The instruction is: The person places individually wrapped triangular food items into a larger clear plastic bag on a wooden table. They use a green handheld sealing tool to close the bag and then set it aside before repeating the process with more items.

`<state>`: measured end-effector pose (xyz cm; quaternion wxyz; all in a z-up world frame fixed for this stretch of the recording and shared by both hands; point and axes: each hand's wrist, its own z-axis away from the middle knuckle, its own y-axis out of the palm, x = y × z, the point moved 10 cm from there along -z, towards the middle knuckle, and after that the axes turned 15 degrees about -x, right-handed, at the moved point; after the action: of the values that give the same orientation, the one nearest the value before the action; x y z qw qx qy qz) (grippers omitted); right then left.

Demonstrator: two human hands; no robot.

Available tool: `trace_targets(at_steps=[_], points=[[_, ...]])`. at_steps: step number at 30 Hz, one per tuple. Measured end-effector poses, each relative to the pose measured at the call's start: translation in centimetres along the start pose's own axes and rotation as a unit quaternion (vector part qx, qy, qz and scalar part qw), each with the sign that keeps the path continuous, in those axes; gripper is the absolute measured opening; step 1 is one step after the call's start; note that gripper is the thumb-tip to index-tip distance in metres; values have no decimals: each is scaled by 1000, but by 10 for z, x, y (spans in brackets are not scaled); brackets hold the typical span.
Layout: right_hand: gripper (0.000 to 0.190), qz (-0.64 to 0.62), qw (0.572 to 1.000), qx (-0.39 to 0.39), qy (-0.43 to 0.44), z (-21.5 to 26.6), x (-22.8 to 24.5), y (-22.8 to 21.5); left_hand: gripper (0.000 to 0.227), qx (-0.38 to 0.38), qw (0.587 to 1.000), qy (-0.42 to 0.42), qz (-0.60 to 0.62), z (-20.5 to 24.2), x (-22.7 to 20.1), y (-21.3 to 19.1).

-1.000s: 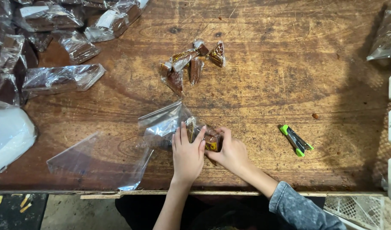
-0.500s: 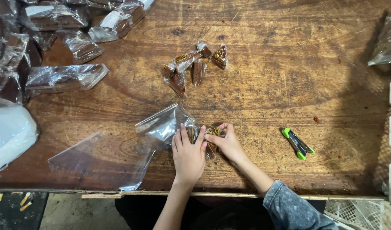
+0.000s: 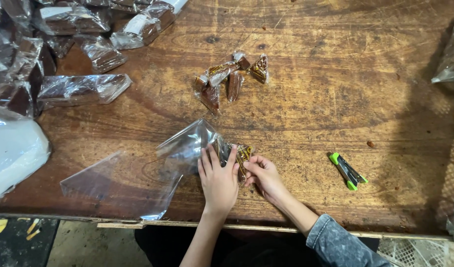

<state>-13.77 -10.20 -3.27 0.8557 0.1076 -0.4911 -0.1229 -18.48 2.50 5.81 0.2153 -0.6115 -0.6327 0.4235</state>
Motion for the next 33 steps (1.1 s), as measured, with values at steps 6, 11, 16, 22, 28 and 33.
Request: trace_targets(at_steps=[6, 11, 16, 22, 28, 33], points=[[18, 0, 998, -29, -61, 3, 13, 0, 47, -5, 1000, 0, -3, 1, -9, 0], [17, 63, 992, -20, -106, 3, 21, 0, 46, 6, 1000, -11, 25, 2, -14, 2], [15, 172, 967, -44, -182, -11, 6, -15, 48, 20, 999, 0, 33, 6, -33, 1], [25, 241, 936, -37, -252, -4, 19, -15, 57, 26, 997, -20, 65, 14, -42, -2], [40, 322, 885, -10, -336, 9, 33, -2, 53, 33, 992, -32, 120, 26, -57, 0], [19, 282, 917, -59, -275, -11, 22, -18, 52, 12, 991, -13, 133, 31, -75, -1]])
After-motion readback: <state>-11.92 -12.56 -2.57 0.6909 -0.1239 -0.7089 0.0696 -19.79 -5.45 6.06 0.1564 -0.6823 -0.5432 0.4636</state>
